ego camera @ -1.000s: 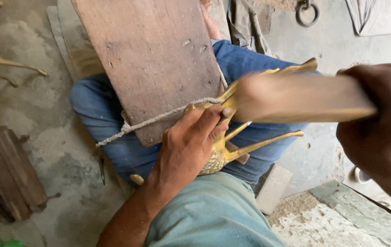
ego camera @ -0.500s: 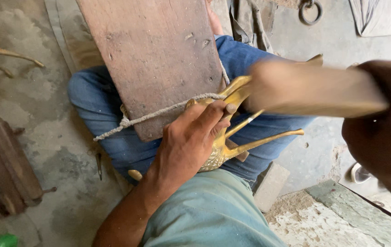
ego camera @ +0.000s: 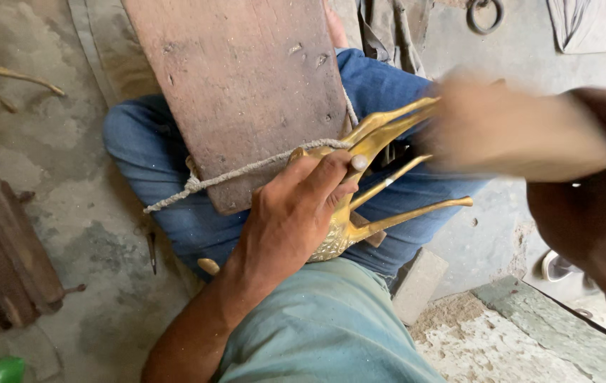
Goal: The person sits cross-legged on the floor with a brass deer figurine tied to a wooden board on their lap. They hold a small punch against the figurine's body and strike it repeatedly with a wooden mallet, repositioning the punch to work different spots on the brass surface.
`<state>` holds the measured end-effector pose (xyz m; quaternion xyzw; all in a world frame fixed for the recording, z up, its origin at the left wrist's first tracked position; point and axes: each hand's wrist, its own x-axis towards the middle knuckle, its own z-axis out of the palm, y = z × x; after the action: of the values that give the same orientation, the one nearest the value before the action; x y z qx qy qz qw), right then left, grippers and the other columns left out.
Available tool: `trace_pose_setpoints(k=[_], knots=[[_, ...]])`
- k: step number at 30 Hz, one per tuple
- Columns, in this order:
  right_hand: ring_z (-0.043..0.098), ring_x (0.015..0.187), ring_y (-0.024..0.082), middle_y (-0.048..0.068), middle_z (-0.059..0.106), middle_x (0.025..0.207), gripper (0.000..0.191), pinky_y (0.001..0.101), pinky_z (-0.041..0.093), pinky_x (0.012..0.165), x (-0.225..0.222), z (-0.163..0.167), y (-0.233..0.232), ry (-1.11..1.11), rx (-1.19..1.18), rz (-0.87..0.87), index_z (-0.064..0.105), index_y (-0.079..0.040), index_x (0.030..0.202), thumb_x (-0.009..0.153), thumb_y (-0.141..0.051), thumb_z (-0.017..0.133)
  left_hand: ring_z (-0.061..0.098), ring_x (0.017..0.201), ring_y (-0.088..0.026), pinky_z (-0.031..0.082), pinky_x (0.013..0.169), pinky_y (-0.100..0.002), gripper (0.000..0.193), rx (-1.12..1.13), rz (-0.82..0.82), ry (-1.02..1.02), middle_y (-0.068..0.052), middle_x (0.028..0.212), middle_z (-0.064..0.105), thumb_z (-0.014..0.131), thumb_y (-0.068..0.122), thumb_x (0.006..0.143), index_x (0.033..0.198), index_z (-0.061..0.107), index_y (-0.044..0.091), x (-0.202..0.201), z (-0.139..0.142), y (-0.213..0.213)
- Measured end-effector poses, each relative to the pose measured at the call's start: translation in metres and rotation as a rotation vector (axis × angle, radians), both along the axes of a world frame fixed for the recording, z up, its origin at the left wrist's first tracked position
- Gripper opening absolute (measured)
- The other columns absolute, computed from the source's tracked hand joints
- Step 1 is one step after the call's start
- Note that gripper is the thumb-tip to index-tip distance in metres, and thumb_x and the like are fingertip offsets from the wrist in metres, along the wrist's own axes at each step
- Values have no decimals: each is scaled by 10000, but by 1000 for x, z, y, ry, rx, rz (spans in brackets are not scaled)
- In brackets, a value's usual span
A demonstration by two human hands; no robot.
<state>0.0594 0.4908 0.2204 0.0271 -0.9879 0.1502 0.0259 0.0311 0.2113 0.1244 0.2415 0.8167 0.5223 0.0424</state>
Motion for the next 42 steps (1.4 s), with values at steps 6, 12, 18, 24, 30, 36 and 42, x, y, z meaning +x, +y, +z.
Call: trace_pose_setpoints(k=[6, 12, 18, 24, 30, 36, 42], knots=[[701, 933, 309, 231, 667, 1071, 298, 360, 585, 781, -7, 4, -1, 40, 240, 122, 601, 80, 1179, 891, 142, 643, 708, 901, -326, 570, 740, -419, 304, 21, 2, 17, -106, 1032, 660, 714, 112, 1004, 1281, 590, 133, -1, 1, 0], [691, 858, 337, 174, 704, 952, 356, 452, 567, 768, -8, 5, 1, 43, 501, 220, 680, 21, 1101, 759, 111, 723, 712, 919, -341, 569, 751, -431, 295, -2, -6, 8, -116, 1037, 670, 725, 124, 993, 1259, 597, 113, -3, 3, -1], [680, 1029, 269, 154, 656, 1144, 378, 369, 572, 876, -13, 10, -6, -82, -296, -114, 553, 44, 1239, 871, 51, 636, 713, 926, -338, 575, 750, -417, 310, 8, 15, 41, -127, 1068, 675, 730, 123, 992, 1265, 584, 113, -1, 2, 0], [701, 1007, 282, 203, 684, 1154, 359, 387, 581, 850, -17, 16, -10, -32, -136, -67, 579, 72, 1259, 908, 118, 636, 725, 935, -313, 588, 762, -409, 318, 28, 6, 38, -104, 1061, 680, 723, 125, 1011, 1288, 568, 144, 1, 4, 0], [707, 931, 344, 241, 662, 1074, 340, 400, 591, 812, -18, 19, -6, 95, 100, 151, 581, 98, 1224, 921, 124, 734, 719, 893, -321, 566, 707, -427, 307, -38, 13, 35, -109, 1022, 677, 720, 133, 1005, 1279, 580, 148, -1, 6, 3], [700, 881, 306, 153, 700, 995, 407, 382, 572, 761, -22, 28, -16, 121, 212, 131, 628, 27, 1111, 725, 96, 737, 712, 899, -342, 569, 721, -428, 278, -25, 1, 33, -130, 1068, 680, 713, 143, 993, 1242, 591, 127, -1, 7, 2], [714, 821, 279, 101, 737, 905, 253, 455, 564, 769, -22, 19, -9, 198, 575, 292, 748, -35, 1013, 780, 43, 804, 713, 901, -352, 559, 722, -441, 279, -16, -13, 11, -120, 1022, 676, 713, 131, 996, 1251, 600, 124, -2, 9, 1]])
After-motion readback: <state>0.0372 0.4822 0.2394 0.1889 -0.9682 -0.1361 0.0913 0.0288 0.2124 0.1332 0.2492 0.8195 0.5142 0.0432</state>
